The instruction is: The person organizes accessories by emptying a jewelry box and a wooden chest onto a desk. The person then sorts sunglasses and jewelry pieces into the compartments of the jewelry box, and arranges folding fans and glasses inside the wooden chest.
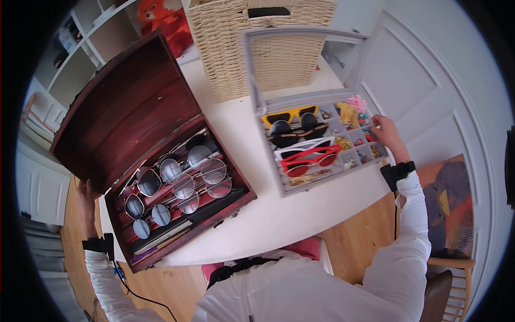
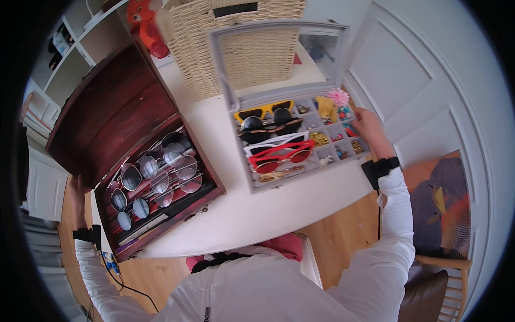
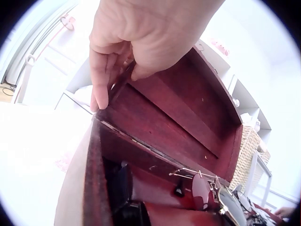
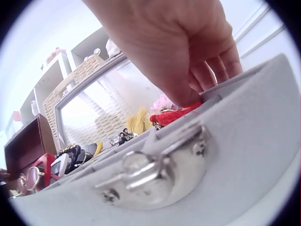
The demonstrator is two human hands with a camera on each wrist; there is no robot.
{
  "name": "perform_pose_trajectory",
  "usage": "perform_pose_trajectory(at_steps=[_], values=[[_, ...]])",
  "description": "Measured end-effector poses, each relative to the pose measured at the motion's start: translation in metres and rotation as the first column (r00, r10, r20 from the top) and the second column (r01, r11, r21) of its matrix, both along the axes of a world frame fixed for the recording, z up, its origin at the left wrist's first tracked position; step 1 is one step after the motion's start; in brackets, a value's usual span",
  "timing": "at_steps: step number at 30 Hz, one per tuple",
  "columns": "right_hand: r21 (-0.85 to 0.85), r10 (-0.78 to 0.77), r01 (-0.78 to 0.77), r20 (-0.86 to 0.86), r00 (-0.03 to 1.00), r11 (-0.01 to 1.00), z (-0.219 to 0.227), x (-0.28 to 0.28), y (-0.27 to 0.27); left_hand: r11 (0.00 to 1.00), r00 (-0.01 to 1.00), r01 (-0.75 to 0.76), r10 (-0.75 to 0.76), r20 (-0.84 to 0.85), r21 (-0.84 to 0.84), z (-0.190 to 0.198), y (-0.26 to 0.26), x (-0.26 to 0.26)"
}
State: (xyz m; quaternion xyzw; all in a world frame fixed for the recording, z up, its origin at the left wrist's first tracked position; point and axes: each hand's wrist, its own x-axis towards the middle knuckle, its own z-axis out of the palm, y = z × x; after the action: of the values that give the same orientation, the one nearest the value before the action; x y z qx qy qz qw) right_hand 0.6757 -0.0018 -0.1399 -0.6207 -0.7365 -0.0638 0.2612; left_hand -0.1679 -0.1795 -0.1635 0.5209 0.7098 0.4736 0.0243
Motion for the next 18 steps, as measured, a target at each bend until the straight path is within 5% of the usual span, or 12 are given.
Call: perform_pose_trajectory(at_steps=[18], values=[[-0.168,-0.199,0.176,-0.129,0.972,0.97,-0.037,0.001,-0.002,0.997,0.998,0.066,-0.066,0.004,0.048,0.011,-0.005,0.0]])
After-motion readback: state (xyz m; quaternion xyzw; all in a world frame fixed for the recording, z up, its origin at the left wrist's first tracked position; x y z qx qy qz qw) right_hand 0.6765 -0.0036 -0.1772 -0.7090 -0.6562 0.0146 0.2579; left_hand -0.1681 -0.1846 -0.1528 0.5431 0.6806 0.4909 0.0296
